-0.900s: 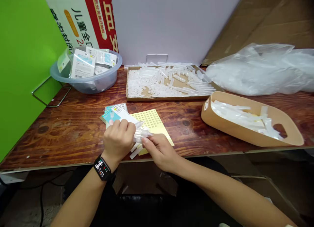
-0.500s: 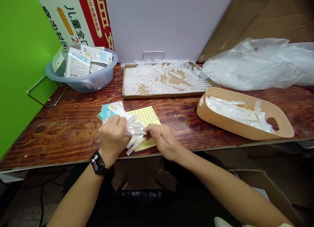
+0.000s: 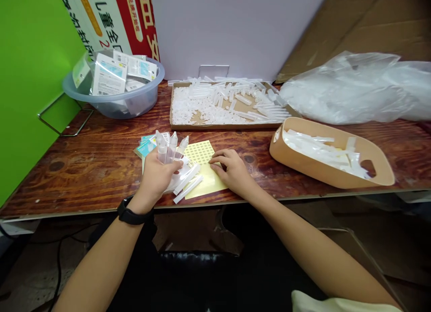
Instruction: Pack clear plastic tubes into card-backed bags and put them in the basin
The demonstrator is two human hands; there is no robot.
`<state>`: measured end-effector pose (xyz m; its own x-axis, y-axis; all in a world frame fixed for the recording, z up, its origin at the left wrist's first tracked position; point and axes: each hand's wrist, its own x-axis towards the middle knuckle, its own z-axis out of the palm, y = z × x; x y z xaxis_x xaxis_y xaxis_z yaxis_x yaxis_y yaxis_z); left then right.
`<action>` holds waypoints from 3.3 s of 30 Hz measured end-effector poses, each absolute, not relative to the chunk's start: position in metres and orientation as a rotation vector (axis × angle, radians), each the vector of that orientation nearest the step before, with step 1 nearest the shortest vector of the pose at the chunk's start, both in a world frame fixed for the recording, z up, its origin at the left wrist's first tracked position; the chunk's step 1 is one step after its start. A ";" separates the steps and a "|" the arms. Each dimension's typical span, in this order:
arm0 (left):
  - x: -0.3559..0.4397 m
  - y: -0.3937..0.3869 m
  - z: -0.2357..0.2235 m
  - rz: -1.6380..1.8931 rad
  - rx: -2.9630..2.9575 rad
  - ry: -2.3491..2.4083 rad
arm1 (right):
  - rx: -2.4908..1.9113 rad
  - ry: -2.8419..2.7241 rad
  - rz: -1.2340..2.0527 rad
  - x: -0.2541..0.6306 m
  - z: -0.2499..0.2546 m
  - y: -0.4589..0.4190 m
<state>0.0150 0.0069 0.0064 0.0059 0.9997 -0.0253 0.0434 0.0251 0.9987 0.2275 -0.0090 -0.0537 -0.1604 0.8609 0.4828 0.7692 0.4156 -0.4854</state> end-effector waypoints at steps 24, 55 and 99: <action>0.030 -0.004 0.022 1.174 0.776 0.986 | -1.823 -1.961 0.176 0.205 -0.041 -0.001; 0.041 -0.009 0.033 1.371 0.482 0.863 | -1.065 -1.668 0.064 0.145 -0.003 -0.027; 0.026 0.004 0.032 1.171 0.575 0.733 | -1.513 -1.926 0.276 0.212 -0.050 -0.007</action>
<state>0.0264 0.0038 0.0320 0.2107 0.9547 -0.2103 -0.6063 0.2964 0.7379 0.2124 -0.0074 -0.0501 -0.1090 0.9237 0.3673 0.7836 0.3072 -0.5400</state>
